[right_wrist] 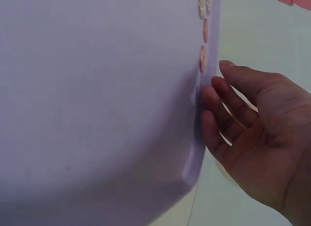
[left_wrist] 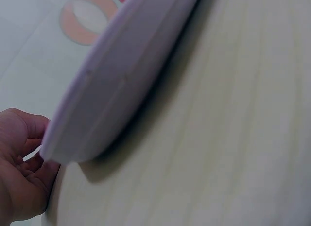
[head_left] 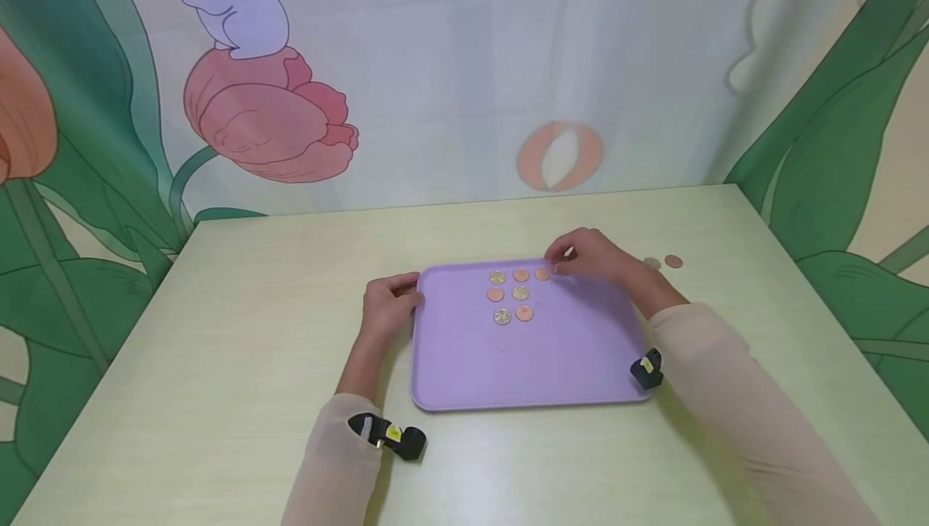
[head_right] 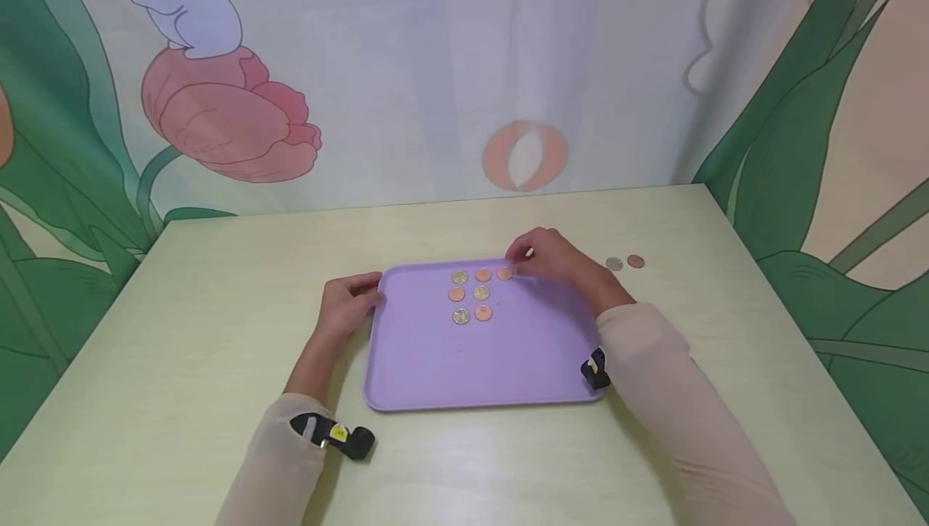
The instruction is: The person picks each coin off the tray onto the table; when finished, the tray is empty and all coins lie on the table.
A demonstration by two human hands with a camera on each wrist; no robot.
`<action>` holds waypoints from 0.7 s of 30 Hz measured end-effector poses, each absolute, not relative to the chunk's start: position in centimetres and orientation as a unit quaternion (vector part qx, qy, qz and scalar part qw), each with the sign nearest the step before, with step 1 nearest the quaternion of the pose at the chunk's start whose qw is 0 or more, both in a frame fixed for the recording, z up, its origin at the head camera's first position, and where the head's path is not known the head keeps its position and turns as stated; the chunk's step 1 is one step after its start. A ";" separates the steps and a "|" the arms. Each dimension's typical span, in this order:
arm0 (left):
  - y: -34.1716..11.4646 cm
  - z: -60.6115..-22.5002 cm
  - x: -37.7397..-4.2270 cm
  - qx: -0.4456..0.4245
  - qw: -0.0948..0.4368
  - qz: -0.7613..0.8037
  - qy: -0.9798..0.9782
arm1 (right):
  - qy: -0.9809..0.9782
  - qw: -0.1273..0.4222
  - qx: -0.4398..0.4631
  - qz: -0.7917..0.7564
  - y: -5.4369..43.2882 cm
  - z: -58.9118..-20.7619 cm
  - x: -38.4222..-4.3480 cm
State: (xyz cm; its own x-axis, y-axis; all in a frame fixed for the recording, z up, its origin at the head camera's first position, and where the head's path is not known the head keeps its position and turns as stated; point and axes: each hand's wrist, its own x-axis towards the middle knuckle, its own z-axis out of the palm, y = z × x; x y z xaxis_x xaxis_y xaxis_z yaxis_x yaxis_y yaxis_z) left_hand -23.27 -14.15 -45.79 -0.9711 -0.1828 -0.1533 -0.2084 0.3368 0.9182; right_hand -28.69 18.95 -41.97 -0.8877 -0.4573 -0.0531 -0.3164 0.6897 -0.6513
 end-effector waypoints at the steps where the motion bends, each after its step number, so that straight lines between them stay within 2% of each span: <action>1: -14.1 -45.8 -23.3 -0.119 0.011 0.562 0.818 | 0.912 0.107 -0.216 -0.331 18.8 -42.1 -28.7; 14: -14.0 -45.7 -23.2 -0.123 0.010 0.562 0.818 | 0.929 0.073 -0.233 -0.277 18.0 -43.5 -28.2; 21: -13.9 -45.7 -23.2 -0.127 0.013 0.556 0.821 | 0.939 0.088 -0.206 -0.260 17.8 -43.9 -28.3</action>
State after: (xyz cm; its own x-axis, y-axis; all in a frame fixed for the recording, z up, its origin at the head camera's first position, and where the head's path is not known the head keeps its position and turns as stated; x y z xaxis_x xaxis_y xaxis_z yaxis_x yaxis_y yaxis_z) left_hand -23.23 -13.86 -45.69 -0.9676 -0.1933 -0.1625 -0.2226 0.3491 0.9103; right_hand -28.28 17.80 -43.86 -0.8998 -0.4322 -0.0587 -0.3405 0.7802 -0.5247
